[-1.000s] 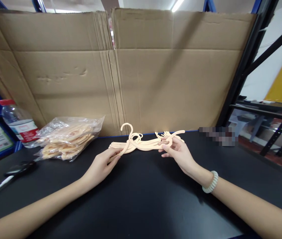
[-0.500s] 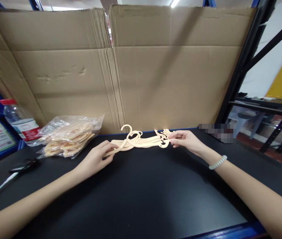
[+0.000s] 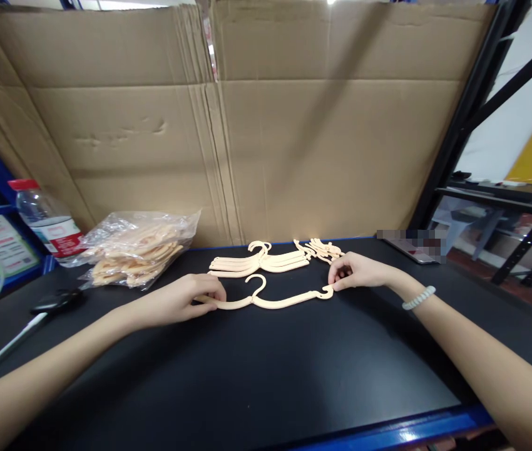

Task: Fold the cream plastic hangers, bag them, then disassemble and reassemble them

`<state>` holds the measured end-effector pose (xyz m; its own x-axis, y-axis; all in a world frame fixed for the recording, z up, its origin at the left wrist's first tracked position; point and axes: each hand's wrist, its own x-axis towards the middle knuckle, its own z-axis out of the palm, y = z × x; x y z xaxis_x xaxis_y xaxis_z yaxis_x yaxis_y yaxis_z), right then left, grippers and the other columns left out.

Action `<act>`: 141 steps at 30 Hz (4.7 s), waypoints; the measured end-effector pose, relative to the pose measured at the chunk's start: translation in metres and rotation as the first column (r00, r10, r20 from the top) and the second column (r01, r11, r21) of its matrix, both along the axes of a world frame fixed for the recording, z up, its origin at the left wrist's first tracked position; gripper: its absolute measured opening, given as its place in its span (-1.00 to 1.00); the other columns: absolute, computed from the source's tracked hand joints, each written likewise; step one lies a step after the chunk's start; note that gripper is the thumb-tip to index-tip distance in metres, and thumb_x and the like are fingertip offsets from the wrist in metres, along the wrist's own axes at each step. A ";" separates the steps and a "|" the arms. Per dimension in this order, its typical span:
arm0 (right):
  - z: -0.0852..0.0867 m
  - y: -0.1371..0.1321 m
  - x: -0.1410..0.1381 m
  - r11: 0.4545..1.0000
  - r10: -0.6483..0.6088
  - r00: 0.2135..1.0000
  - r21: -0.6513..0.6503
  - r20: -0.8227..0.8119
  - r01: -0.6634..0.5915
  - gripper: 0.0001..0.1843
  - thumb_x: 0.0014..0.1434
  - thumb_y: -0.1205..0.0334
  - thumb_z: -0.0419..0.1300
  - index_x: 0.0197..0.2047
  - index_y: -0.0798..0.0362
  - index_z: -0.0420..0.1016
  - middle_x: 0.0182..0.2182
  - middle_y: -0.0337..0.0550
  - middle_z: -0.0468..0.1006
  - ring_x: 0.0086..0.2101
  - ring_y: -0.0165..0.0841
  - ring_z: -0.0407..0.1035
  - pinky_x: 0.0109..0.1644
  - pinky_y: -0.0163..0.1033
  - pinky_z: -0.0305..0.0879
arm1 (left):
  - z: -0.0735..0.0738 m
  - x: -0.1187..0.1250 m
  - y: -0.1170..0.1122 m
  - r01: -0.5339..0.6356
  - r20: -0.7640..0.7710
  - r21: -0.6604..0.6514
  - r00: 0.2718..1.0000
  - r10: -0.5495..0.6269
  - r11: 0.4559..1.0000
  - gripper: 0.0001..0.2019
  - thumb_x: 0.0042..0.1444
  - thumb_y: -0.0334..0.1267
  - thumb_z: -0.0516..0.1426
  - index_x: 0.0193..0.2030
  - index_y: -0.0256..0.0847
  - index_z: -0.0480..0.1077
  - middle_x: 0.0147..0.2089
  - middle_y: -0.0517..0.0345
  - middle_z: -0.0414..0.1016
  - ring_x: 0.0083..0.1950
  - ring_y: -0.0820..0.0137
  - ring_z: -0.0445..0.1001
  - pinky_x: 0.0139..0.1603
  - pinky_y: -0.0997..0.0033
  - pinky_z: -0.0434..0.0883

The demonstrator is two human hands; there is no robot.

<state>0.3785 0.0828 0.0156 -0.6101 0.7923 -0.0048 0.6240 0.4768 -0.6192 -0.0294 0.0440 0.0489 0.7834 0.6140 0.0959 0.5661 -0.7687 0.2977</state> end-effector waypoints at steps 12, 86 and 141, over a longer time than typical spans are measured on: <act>0.000 -0.003 -0.007 0.996 -0.049 0.997 0.075 0.057 0.045 -0.68 0.03 -0.06 0.28 -0.40 0.06 0.60 -0.52 -0.21 0.43 -0.46 -0.38 0.17 -0.39 -0.26 0.06 | -0.002 -0.011 0.013 -0.020 0.064 -0.047 0.998 0.023 0.999 -0.91 0.11 -0.30 0.17 -0.32 -0.21 0.52 -0.36 0.16 0.51 -0.39 0.43 0.44 -0.40 0.54 0.34; -0.010 -0.014 -0.047 0.857 -0.515 0.443 -0.434 -0.734 0.278 -0.63 -0.19 0.12 0.50 -0.31 0.02 0.54 -0.36 -0.21 0.51 -0.35 -0.42 0.40 -0.18 -0.26 0.44 | -0.045 0.000 0.027 -0.358 0.670 -0.132 0.655 0.349 0.924 -0.78 0.11 -0.24 0.10 -0.14 -0.20 0.47 -0.06 -0.01 0.59 -0.01 0.19 0.54 0.08 0.16 0.44; -0.001 -0.035 -0.069 0.853 -0.512 0.452 -0.372 -0.730 0.365 -0.51 -0.27 -0.01 0.51 -0.45 0.06 0.36 -0.61 -0.22 0.52 -0.55 -0.40 0.44 -0.44 -0.30 0.40 | -0.047 0.001 0.025 -0.371 0.678 0.004 0.684 0.270 0.929 -0.77 0.18 -0.25 0.09 -0.11 -0.23 0.52 -0.14 0.02 0.64 -0.18 0.27 0.61 -0.07 0.29 0.51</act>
